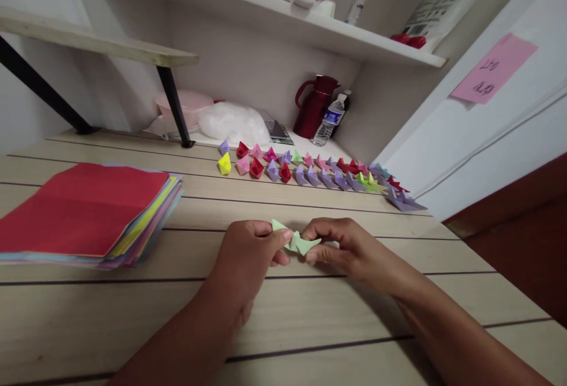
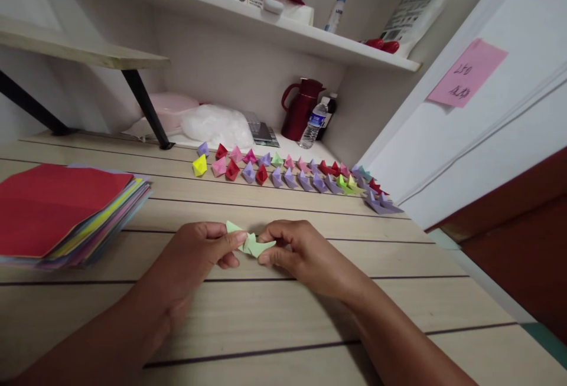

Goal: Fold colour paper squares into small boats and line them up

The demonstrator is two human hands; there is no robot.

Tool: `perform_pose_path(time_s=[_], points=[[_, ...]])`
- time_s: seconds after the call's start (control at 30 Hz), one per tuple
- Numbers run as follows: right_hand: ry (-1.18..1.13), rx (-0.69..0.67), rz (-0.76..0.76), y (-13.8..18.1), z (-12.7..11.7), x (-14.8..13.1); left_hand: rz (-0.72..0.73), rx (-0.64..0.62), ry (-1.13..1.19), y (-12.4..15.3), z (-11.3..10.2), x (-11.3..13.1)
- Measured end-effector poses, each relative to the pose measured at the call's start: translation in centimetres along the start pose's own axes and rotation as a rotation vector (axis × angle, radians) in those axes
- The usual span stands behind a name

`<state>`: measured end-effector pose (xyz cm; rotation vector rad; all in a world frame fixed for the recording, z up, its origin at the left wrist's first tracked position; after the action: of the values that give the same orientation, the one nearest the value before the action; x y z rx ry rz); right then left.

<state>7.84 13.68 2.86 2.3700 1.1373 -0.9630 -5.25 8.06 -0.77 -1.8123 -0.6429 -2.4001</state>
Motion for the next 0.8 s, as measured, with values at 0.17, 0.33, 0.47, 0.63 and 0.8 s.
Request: perform_pose_path(time_s=[0.17,0.33,0.47,0.63,0.8], points=[[0.101,-0.083,-0.022,0.3,0.2,-0.6,0.004,-0.024,-0.109,0.1,0.3,0.1],[0.251,-0.048,-0.092,0.5,0.0,-1.1,0.016,-0.036,-0.170,-0.4,0.2,0.0],[-0.075,-0.042,0.007,0.3,0.9,0.5,-0.005,-0.103,-0.120,-1.2,0.0,0.0],[-0.271,0.115,0.000,-0.4,0.5,1.1,0.043,-0.104,-0.076,-1.8,-0.4,0.1],[-0.200,0.321,-0.153,-0.2,-1.5,-1.0,0.126,-0.078,-0.065,-1.9,-0.1,-0.1]])
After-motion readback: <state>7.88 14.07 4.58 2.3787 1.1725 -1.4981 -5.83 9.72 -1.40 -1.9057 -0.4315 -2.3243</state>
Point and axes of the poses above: each hand's wrist, its own y-axis away from the middle knuckle, its own z-axis out of the palm, x = y × z, the point moved 9 cm from there along -y, towards the middle knuckle, and after that the axes turned 10 degrees about y, right-handed, at the moved point
